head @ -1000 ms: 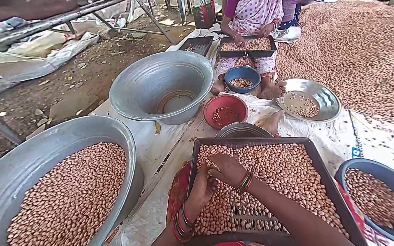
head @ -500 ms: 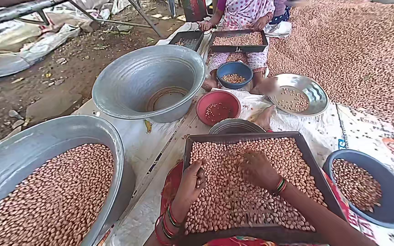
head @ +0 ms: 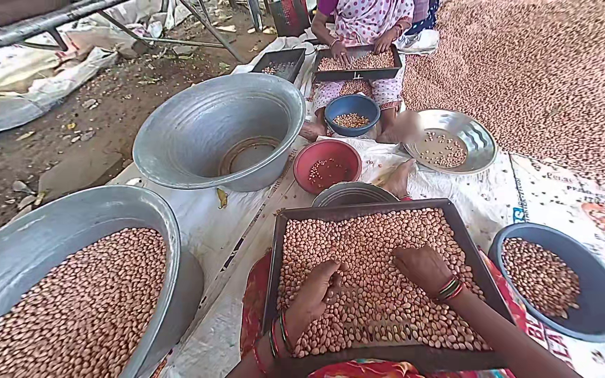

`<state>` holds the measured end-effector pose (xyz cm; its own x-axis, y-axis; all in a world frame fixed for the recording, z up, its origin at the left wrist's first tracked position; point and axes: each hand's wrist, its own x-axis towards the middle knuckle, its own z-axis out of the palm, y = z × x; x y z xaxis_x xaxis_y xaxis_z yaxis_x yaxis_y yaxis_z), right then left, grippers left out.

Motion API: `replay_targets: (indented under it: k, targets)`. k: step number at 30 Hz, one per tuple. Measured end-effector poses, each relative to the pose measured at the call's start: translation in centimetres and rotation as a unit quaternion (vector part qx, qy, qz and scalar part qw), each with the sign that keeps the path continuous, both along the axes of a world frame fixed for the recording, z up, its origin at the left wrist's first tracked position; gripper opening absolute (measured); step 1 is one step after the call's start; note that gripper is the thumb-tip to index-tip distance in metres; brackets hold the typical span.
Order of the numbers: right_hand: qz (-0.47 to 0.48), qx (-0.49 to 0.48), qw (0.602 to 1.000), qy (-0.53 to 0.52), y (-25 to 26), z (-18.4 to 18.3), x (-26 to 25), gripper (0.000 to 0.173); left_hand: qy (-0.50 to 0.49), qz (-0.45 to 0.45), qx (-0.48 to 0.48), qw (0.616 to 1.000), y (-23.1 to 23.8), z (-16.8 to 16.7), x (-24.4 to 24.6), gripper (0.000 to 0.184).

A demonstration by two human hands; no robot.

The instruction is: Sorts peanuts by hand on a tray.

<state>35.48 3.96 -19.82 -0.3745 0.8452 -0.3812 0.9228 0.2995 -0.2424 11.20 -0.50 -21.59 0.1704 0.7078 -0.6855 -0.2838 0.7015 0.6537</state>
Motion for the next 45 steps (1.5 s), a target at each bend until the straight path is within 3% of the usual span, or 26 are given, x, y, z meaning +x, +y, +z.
replay_targets:
  k: [4, 6, 8, 11, 13, 15, 18, 22, 27, 33, 35, 36, 37, 39, 41, 42, 43, 45]
  targets:
    - [0.073, -0.066, 0.983, 0.156, -0.9, 3.6, -3.7, 0.035, -0.008, -0.082, -0.062, 0.995, -0.5, -0.9, 1.0, 0.046]
    - [0.112, -0.015, 0.978, 0.174, 0.2, 3.4, -5.4, 0.037, -0.024, -0.073, -0.063, 0.995, -0.4, -0.9, 1.0, 0.051]
    - [0.077, 0.07, 0.982, 0.16, 2.8, 1.5, -6.3, 0.036, -0.023, -0.023, -0.04, 0.999, -0.2, -0.3, 0.7, 0.043]
    - [-0.033, 0.03, 0.99, 0.135, 5.7, -1.0, -6.8, 0.037, 0.089, 0.01, 0.078, 0.993, 0.7, 0.4, -1.2, 0.033]
    - [-0.012, 0.01, 0.986, 0.163, 3.8, -2.3, -7.0, 0.034, 0.247, -0.025, 0.177, 0.952, 1.7, 0.3, -3.5, 0.027]
    - [0.095, -0.018, 0.982, 0.163, -0.2, -3.3, -6.5, 0.031, 0.382, -0.143, 0.207, 0.889, 2.6, 1.0, -5.1, 0.033]
    - [0.22, 0.085, 0.954, 0.186, -5.2, -5.0, -3.2, 0.014, 0.457, -0.318, 0.209, 0.804, 3.8, 1.4, -4.6, 0.04]
    - [0.156, 0.237, 0.95, 0.133, -3.0, -4.6, 3.3, 0.014, 0.51, -0.448, 0.207, 0.705, 5.3, 0.6, -2.1, 0.042]
    - [0.025, 0.251, 0.95, 0.186, -0.3, -1.7, 5.6, 0.022, 0.543, -0.472, 0.205, 0.664, 5.8, 0.3, -0.7, 0.041]
    - [0.092, 0.197, 0.943, 0.253, -1.0, -1.7, 0.3, 0.017, 0.559, -0.495, 0.197, 0.635, 5.2, 0.5, 0.1, 0.04]
    - [0.106, 0.185, 0.942, 0.259, -1.3, -2.0, -1.0, 0.017, 0.558, -0.485, 0.194, 0.645, 5.2, 0.5, 0.2, 0.04]
    - [0.107, 0.171, 0.944, 0.26, -1.5, -2.0, -1.4, 0.018, 0.546, -0.462, 0.189, 0.673, 5.4, 0.5, 0.0, 0.041]
    - [0.108, 0.148, 0.948, 0.259, -1.6, -1.9, -1.8, 0.018, 0.519, -0.415, 0.183, 0.724, 5.7, 0.7, -0.6, 0.041]
    - [0.106, 0.1, 0.957, 0.25, -1.7, -1.6, -2.2, 0.02, 0.423, -0.23, 0.196, 0.854, 6.5, 0.7, -2.5, 0.033]
    - [0.097, 0.055, 0.964, 0.243, -1.5, -1.4, -2.5, 0.023, 0.231, -0.019, 0.223, 0.947, 6.7, 0.3, -4.2, 0.018]
    - [0.092, 0.039, 0.965, 0.242, -1.3, -1.3, -2.8, 0.024, 0.131, 0.014, 0.222, 0.966, 6.6, 0.3, -5.0, 0.02]
    - [0.087, 0.036, 0.965, 0.244, -1.0, -1.4, -3.2, 0.024, 0.08, -0.006, 0.224, 0.971, 6.4, 0.2, -5.6, 0.024]
    - [0.076, 0.04, 0.964, 0.252, -0.4, -1.4, -4.5, 0.024, 0.166, -0.103, 0.238, 0.952, 6.2, 0.0, -5.8, 0.024]
